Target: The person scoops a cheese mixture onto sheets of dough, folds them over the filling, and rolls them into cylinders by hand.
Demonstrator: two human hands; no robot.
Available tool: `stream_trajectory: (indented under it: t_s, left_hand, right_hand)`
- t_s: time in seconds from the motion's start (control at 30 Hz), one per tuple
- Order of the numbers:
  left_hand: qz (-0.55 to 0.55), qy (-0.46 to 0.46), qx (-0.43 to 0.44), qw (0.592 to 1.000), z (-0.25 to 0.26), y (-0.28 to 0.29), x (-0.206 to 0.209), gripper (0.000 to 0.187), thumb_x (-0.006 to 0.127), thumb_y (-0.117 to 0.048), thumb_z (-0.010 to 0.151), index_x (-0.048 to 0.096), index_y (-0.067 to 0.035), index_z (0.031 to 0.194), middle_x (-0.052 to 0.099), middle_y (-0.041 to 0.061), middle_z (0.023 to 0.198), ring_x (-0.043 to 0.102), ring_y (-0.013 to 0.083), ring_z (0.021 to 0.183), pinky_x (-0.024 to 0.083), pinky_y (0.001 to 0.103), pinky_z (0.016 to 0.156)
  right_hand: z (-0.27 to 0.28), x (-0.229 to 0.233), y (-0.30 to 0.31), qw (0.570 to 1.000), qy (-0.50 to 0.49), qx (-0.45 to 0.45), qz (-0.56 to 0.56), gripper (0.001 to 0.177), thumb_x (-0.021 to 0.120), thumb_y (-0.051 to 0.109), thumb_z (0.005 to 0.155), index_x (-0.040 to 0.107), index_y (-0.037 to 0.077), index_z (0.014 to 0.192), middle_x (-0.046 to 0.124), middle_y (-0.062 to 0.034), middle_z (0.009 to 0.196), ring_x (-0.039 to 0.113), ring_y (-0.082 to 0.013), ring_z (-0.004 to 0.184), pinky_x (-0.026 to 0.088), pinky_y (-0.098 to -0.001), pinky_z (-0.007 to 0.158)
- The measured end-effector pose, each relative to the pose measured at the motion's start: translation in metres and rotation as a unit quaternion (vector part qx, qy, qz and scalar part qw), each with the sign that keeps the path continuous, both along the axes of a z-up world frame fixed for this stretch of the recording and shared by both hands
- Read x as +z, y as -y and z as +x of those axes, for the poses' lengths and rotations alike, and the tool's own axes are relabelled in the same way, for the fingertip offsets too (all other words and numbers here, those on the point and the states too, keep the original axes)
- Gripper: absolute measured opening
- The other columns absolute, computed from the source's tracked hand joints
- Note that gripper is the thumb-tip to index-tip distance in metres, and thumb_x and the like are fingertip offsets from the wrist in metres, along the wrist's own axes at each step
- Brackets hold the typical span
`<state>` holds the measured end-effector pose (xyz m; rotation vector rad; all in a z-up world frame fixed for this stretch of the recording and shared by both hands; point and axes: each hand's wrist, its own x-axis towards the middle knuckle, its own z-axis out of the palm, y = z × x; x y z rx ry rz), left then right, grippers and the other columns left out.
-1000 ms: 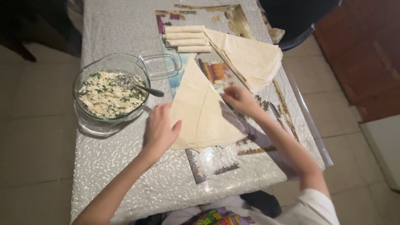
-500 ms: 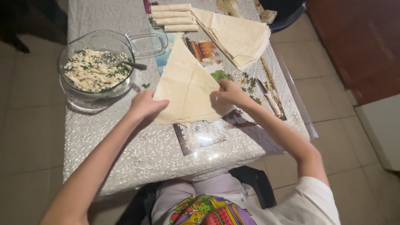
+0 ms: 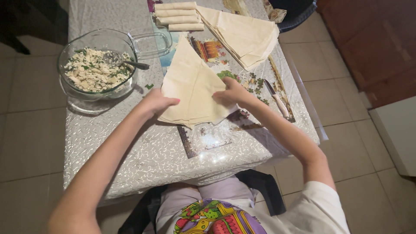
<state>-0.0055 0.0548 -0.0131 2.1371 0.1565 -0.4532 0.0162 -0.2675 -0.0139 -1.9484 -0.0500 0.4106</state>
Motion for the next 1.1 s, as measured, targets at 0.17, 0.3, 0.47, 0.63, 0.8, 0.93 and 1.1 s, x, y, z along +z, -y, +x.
stream_trajectory:
  t_s: [0.17,0.3,0.47,0.63,0.8,0.93,1.1]
  left_hand:
    - [-0.116,-0.006,0.022,0.993,-0.01,0.0,-0.005,0.047,0.084,-0.016,0.075,0.07,0.006,0.114,0.078,0.018,0.107,0.076,0.0238,0.091,0.06,0.034,0.079]
    - [-0.196,-0.073,0.053,0.977,-0.037,-0.001,0.01,0.055,0.079,-0.01,0.08,0.06,0.005,0.129,0.074,0.017,0.114,0.077,0.0234,0.098,0.063,0.033,0.081]
    - [-0.069,0.031,0.003,0.997,-0.088,0.013,0.031,0.064,0.084,-0.022,0.079,0.056,0.002,0.132,0.073,0.019,0.116,0.073,0.0292,0.102,0.06,0.04,0.088]
    - [0.221,0.34,0.026,0.914,-0.116,0.03,0.057,0.072,0.082,-0.029,0.08,0.056,0.006,0.138,0.064,0.027,0.13,0.058,0.0369,0.118,0.052,0.048,0.086]
    - [0.108,0.519,-0.227,0.817,-0.107,0.038,0.015,0.04,0.076,-0.035,0.084,0.074,-0.013,0.117,0.071,0.01,0.125,0.055,0.0313,0.129,0.039,0.044,0.111]
    - [0.062,0.451,-0.246,0.856,-0.105,0.039,0.03,0.033,0.08,-0.033,0.079,0.079,-0.01,0.102,0.071,0.006,0.113,0.059,0.0288,0.121,0.043,0.044,0.105]
    - [0.063,0.493,-0.301,0.814,-0.1,0.038,0.022,0.019,0.078,-0.029,0.084,0.076,-0.011,0.09,0.07,0.002,0.099,0.064,0.0246,0.104,0.05,0.041,0.096]
  right_hand:
    - [-0.032,0.062,-0.015,0.996,-0.085,-0.013,-0.017,0.059,0.074,0.012,0.085,0.05,0.001,0.137,0.063,-0.0056,0.071,0.049,-0.0117,0.048,0.032,-0.0287,0.037]
    - [-0.044,0.06,-0.004,0.994,-0.089,0.026,-0.063,0.067,0.076,0.016,0.083,0.049,0.005,0.143,0.062,-0.004,0.068,0.048,-0.0105,0.048,0.033,-0.0267,0.039]
    - [-0.065,0.053,-0.003,0.994,-0.051,0.026,-0.091,0.072,0.077,0.018,0.084,0.041,0.004,0.145,0.067,-0.008,0.074,0.062,-0.0159,0.059,0.047,-0.0306,0.047]
    - [-0.083,0.044,0.002,0.91,0.265,0.081,-0.307,0.056,0.081,0.025,0.09,0.054,0.002,0.133,0.075,-0.0173,0.101,0.073,-0.0307,0.084,0.058,-0.0415,0.072]
    - [-0.107,0.057,-0.015,0.844,0.424,0.141,-0.296,0.038,0.073,0.023,0.094,0.067,0.003,0.126,0.061,-0.022,0.138,0.063,-0.0375,0.12,0.056,-0.0483,0.099]
    - [-0.109,0.056,-0.022,0.831,0.429,0.293,-0.201,0.033,0.074,0.027,0.093,0.072,0.006,0.118,0.065,-0.0143,0.134,0.06,-0.0314,0.126,0.05,-0.0501,0.107]
    - [-0.115,0.072,-0.025,0.854,0.388,0.301,-0.173,0.036,0.079,0.032,0.086,0.072,0.005,0.109,0.065,-0.014,0.131,0.061,-0.0308,0.12,0.051,-0.0424,0.102]
